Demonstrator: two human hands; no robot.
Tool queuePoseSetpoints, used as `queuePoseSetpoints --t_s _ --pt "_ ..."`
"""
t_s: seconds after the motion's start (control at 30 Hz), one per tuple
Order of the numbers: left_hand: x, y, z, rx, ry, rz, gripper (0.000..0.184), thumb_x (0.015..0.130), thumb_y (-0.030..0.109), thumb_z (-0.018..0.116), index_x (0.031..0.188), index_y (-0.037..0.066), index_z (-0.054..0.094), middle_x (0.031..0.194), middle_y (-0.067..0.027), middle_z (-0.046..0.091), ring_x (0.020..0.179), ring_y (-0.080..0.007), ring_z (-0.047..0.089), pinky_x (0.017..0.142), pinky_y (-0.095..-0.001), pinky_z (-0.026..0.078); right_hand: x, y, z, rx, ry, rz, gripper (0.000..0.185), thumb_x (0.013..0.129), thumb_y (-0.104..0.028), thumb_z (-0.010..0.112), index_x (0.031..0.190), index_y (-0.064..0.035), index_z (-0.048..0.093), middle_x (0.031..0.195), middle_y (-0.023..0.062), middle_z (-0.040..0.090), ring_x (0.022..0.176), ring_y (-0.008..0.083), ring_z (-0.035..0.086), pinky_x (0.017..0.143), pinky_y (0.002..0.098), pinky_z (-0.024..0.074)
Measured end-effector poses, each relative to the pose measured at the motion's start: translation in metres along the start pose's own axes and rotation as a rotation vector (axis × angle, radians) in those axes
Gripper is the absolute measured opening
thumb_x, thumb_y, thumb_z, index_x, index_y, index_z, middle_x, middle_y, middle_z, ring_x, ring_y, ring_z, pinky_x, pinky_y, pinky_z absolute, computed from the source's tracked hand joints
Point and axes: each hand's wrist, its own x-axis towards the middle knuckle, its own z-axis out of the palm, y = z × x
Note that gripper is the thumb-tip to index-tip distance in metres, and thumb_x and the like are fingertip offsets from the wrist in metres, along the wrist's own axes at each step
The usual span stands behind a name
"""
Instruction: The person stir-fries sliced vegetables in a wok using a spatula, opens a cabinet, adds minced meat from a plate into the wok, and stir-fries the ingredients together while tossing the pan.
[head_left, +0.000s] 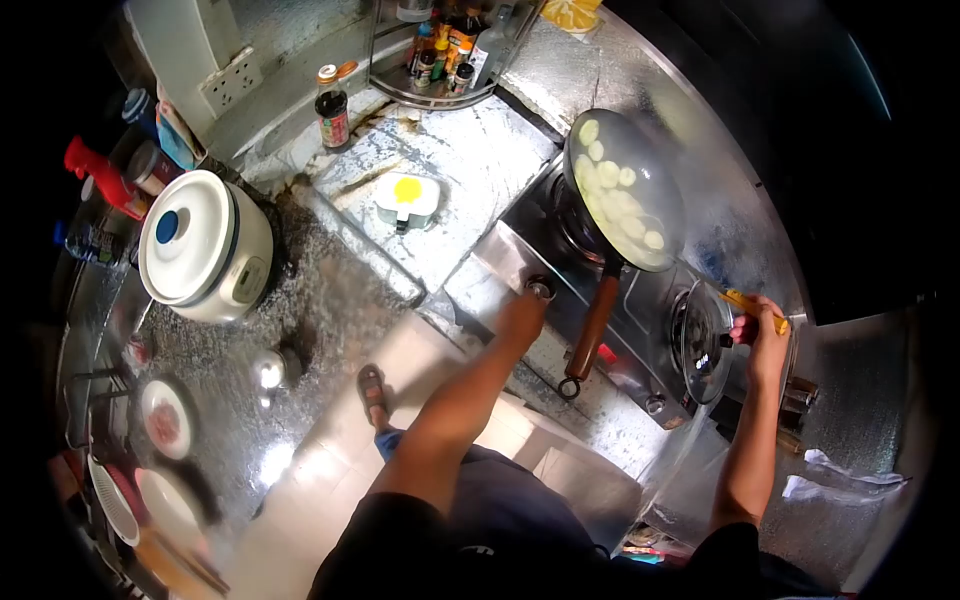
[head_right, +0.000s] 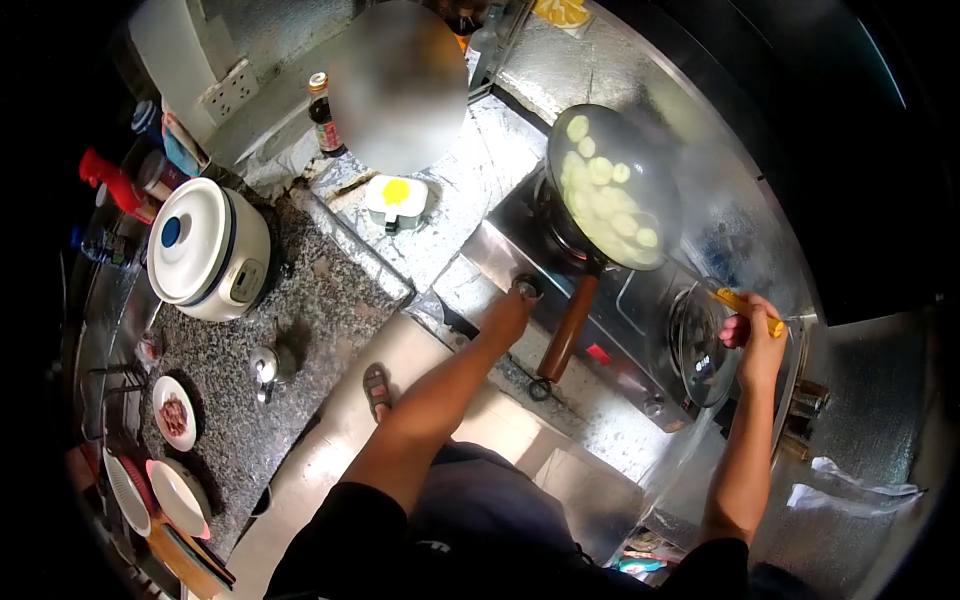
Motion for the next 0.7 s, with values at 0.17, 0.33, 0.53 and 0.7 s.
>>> queuePoseSetpoints --t_s 0.17,0.33,0.53,0.7 --pt "0.003 0.000 -0.003 0.045 -0.032 -0.004 0.029 0.087 0.030 0.049 0.093 0.003 0.055 0.080 -0.0168 0.064 0.078 -0.0336 0.062 0.067 -0.0423 0.049 0.006 -0.014 0.008 0.014 0.051 -0.024 0.030 0.089 -0.028 0.048 0.096 -0.0012 0.058 0.060 0.0057 0.056 0.045 0.0119 0.053 0.042 0.0217 0.0417" --pt "0.006 -0.001 -0.004 0.174 -0.037 0.054 0.027 0.087 0.026 0.046 0.093 0.001 0.054 0.077 -0.0165 0.065 0.072 -0.0304 0.065 0.061 -0.0403 0.051 0.045 -0.027 0.037 0.281 0.071 0.027 0.026 0.087 -0.028 0.049 0.092 -0.0033 0.056 0.062 0.0063 0.057 0.047 0.0120 0.053 0.043 0.0217 0.0425" --pt "0.008 0.004 -0.009 0.225 -0.163 -0.027 0.033 0.089 0.032 0.043 0.103 0.003 0.051 0.086 -0.0169 0.064 0.082 -0.0314 0.063 0.071 -0.0430 0.049 0.075 -0.020 0.083 0.552 0.041 0.152 0.024 0.088 -0.027 0.046 0.096 -0.0060 0.055 0.069 0.0081 0.058 0.055 0.0136 0.056 0.048 0.0214 0.0437" --pt "0.006 0.007 -0.012 0.237 -0.147 -0.017 0.034 0.087 0.034 0.046 0.102 0.004 0.052 0.086 -0.0150 0.065 0.083 -0.0299 0.063 0.071 -0.0412 0.049 0.051 -0.015 0.074 0.240 -0.059 0.077 0.024 0.087 -0.023 0.046 0.095 -0.0024 0.057 0.062 0.0072 0.057 0.048 0.0136 0.054 0.044 0.0228 0.0428"
